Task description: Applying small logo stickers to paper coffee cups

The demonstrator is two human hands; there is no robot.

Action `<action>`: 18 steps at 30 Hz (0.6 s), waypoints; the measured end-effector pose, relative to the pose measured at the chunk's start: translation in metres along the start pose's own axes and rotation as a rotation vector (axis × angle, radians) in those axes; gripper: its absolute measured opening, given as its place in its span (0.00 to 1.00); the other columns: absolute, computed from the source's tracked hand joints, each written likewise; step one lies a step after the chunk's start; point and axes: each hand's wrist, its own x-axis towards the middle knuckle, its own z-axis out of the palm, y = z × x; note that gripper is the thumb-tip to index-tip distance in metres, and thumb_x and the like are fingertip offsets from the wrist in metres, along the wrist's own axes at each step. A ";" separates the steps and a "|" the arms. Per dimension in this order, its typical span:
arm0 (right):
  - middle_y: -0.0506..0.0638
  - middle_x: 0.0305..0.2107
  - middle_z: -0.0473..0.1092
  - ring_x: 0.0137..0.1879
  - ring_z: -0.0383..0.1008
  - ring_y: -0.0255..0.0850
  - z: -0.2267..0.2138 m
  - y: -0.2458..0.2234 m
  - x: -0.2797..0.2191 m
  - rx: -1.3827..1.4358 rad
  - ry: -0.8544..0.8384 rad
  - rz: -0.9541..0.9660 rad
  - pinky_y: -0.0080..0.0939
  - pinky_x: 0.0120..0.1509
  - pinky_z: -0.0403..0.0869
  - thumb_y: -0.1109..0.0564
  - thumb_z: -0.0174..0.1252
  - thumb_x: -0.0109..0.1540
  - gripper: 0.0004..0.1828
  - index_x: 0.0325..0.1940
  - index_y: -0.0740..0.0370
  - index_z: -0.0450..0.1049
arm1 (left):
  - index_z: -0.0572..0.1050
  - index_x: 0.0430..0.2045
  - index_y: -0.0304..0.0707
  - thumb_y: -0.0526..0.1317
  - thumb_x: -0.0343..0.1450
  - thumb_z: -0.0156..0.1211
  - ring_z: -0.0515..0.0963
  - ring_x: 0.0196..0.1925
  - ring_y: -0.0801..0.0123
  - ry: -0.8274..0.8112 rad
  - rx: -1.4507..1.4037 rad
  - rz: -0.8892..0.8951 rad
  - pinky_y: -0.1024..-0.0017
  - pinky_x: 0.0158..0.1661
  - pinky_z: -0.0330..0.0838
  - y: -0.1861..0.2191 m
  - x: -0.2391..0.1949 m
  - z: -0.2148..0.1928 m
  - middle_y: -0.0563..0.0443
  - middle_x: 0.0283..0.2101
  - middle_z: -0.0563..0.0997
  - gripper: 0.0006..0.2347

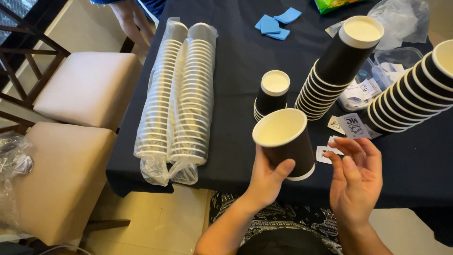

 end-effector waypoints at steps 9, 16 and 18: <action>0.70 0.67 0.61 0.71 0.66 0.56 0.009 0.002 -0.016 -0.044 -0.208 0.054 0.53 0.73 0.70 0.71 0.58 0.55 0.48 0.76 0.57 0.45 | 0.37 0.74 0.36 0.61 0.76 0.46 0.55 0.77 0.56 -0.065 0.203 0.095 0.61 0.74 0.48 0.026 -0.005 0.013 0.37 0.76 0.53 0.39; 0.70 0.62 0.66 0.70 0.68 0.54 0.018 0.009 -0.011 -0.138 -0.131 0.012 0.54 0.77 0.69 0.71 0.63 0.53 0.49 0.73 0.55 0.46 | 0.41 0.73 0.31 0.60 0.79 0.32 0.51 0.78 0.48 0.027 0.552 0.147 0.53 0.74 0.46 0.029 -0.011 0.021 0.33 0.73 0.48 0.34; 0.67 0.63 0.65 0.68 0.69 0.53 0.019 0.010 -0.011 -0.182 -0.101 0.023 0.54 0.75 0.70 0.70 0.64 0.54 0.49 0.73 0.53 0.47 | 0.40 0.73 0.32 0.46 0.80 0.42 0.57 0.77 0.50 0.097 0.522 0.170 0.55 0.74 0.51 0.029 -0.016 0.028 0.34 0.73 0.46 0.30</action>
